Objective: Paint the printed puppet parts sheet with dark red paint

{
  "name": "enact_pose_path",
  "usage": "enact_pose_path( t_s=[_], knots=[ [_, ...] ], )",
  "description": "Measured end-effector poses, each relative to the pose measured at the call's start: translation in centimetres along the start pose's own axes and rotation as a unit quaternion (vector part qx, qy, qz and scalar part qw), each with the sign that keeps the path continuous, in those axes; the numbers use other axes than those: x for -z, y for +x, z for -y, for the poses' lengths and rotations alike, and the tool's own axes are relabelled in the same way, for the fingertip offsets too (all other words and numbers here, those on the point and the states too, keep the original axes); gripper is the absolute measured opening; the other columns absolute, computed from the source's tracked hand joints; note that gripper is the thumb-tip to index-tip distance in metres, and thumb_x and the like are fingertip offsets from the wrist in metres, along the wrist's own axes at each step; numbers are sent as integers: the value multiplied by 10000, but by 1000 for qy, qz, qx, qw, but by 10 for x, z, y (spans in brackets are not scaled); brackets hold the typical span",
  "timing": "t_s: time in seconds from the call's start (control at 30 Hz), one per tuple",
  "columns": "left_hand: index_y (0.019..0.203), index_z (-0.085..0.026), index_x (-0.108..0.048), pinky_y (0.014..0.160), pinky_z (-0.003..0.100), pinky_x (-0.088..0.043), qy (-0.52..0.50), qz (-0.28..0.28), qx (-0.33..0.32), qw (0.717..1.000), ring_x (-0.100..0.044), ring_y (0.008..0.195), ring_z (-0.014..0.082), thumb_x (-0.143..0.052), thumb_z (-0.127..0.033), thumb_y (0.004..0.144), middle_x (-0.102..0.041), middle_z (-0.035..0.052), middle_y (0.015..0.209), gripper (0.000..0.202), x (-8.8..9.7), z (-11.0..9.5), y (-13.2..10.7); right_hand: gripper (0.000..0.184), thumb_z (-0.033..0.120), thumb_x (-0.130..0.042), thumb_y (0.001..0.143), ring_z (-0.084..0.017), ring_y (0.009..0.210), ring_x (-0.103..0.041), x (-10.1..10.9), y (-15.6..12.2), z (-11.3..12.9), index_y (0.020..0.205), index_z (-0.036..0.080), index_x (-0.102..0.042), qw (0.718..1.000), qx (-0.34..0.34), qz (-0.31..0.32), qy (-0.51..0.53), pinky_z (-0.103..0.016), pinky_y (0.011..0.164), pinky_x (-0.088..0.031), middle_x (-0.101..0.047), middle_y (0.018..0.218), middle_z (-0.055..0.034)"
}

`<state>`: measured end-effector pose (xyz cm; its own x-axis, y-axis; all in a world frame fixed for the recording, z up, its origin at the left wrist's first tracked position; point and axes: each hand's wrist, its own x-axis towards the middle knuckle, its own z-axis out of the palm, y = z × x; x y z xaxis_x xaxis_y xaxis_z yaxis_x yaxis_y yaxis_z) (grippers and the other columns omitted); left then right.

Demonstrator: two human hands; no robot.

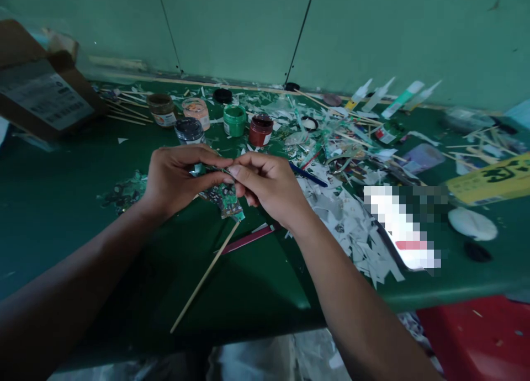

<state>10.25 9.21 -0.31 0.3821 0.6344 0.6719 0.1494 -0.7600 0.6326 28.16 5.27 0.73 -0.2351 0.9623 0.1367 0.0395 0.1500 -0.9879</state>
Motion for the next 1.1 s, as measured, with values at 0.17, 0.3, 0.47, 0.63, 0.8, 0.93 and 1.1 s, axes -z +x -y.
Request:
enact_pose_path(
  t_s=[0.17,0.3,0.47,0.63,0.8,0.93,1.1],
  knots=[
    [857,-180,-748,665,234,-558,43,4,28,999,-698,742,158,-787,-343,731,-749,52,814,210,3,1,0,248,428,-666,833,-53,441,-491,-1,-1,0,820,181,-659,996,25,-13,-82,-197,421,-386,-600,601,27],
    [830,-165,-739,624,221,-542,71,12,32,997,-692,725,159,-789,-322,731,-745,56,802,192,5,0,0,252,437,-605,878,-58,445,-483,-2,0,-1,844,191,-648,985,73,-20,-157,-211,435,-373,-611,630,21],
    [899,-156,-730,630,208,-550,30,16,51,998,-692,736,151,-798,-287,722,-741,50,817,230,2,4,0,221,357,-516,940,-74,496,-515,1,-1,2,846,193,-631,963,122,-35,-238,-227,498,-387,-613,652,11],
    [921,-157,-716,647,230,-578,-33,24,68,997,-705,759,169,-787,-398,720,-739,64,839,321,1,8,1,182,329,-506,943,-82,515,-530,0,-3,3,873,205,-619,953,154,-44,-258,-230,521,-402,-614,666,14],
    [988,-175,-720,614,246,-583,-36,32,79,996,-709,724,171,-767,-394,747,-745,61,818,329,0,8,0,204,325,-497,943,-78,507,-515,-2,-2,-1,826,201,-609,957,138,-48,-252,-230,517,-392,-597,636,21],
    [966,-178,-734,631,235,-575,-20,23,76,997,-710,748,173,-780,-385,732,-746,57,814,316,1,8,-1,244,349,-509,936,-68,495,-499,-3,-1,-1,769,199,-605,965,125,-37,-229,-227,512,-386,-593,625,23],
    [983,-171,-736,599,207,-539,17,42,51,998,-689,682,145,-775,-294,742,-734,36,760,274,5,5,0,271,395,-540,916,-63,461,-480,-2,1,-1,754,193,-619,978,98,-19,-181,-229,483,-379,-589,608,22]
  ],
)
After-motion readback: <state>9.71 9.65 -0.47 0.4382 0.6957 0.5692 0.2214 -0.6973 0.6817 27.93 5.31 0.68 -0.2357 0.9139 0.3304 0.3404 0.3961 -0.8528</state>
